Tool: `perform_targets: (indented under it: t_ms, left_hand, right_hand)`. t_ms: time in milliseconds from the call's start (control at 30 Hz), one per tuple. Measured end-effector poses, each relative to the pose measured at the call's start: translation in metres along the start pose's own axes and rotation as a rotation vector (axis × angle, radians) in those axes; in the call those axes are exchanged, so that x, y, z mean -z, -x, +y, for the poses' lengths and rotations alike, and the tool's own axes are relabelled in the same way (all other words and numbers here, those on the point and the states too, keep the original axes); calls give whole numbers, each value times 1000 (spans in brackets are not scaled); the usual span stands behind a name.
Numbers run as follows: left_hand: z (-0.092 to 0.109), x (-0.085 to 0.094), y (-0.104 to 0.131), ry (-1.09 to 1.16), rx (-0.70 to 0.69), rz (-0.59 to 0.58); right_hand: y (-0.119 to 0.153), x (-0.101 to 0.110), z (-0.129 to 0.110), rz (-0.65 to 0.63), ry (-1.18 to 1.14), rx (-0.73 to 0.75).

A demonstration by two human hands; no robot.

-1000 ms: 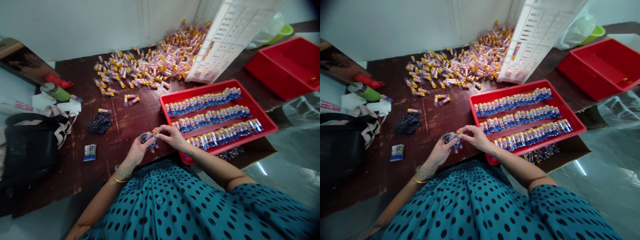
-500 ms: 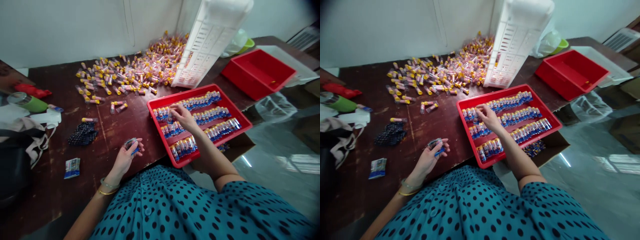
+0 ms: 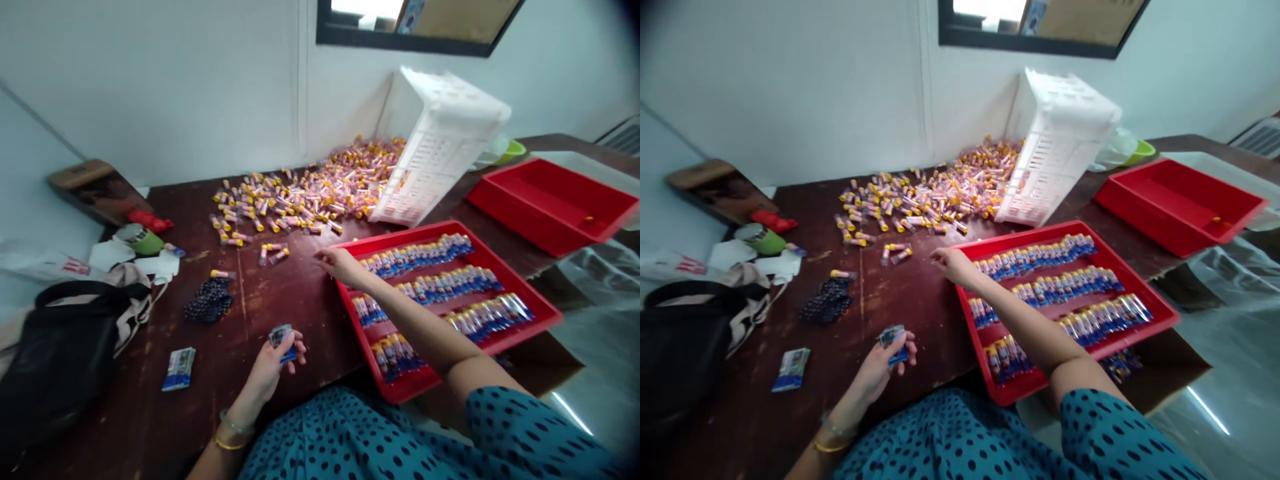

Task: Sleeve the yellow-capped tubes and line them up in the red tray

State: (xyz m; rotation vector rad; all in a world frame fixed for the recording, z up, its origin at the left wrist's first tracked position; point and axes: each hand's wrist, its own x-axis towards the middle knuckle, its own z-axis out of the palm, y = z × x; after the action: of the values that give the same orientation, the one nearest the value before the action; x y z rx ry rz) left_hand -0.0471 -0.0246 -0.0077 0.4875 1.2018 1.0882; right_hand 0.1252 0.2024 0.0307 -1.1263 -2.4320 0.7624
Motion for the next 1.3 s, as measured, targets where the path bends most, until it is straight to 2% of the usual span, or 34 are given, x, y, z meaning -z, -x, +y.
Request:
perform_targets:
  t_ms: [133, 200, 267, 367, 467, 600, 667, 733, 867, 933, 1100, 1167, 1300]
  left_hand:
    - [9, 4, -1, 116, -21, 38]
    - [16, 7, 0, 191, -41, 79]
    - [22, 15, 3, 209, -66, 142]
    - [25, 29, 3, 163, -120, 267]
    - [21, 35, -2, 164, -171, 351]
    - [14, 18, -11, 287, -242, 364]
    - [13, 4, -13, 306, -252, 310]
    - [13, -8, -11, 278, -224, 207]
    - [16, -19, -4, 164, -86, -9]
    - [16, -21, -3, 132, -99, 11]
    - [14, -22, -7, 109, -224, 199]
    - [14, -20, -7, 131, -225, 203]
    - [15, -15, -6, 243, -151, 137]
  right_hand:
    - [-82, -46, -35, -103, 95, 137]
    - [-100, -64, -45, -112, 105, 145]
    - [-103, -76, -48, -128, 102, 140]
    - [-85, -78, -45, -192, 51, 158]
    - [-51, -66, -45, -282, -16, 218]
    - [8, -51, -60, -310, -206, 364]
    - [31, -49, -69, -274, -271, 392]
    - [46, -49, -74, -228, -272, 364]
    - [54, -44, -74, -216, -291, 355]
    - [54, -40, -72, -221, -313, 374]
    - [56, -38, -68, -173, -336, 325]
    - [56, -38, -66, -177, -318, 325]
    - [59, -38, -60, -188, -302, 333]
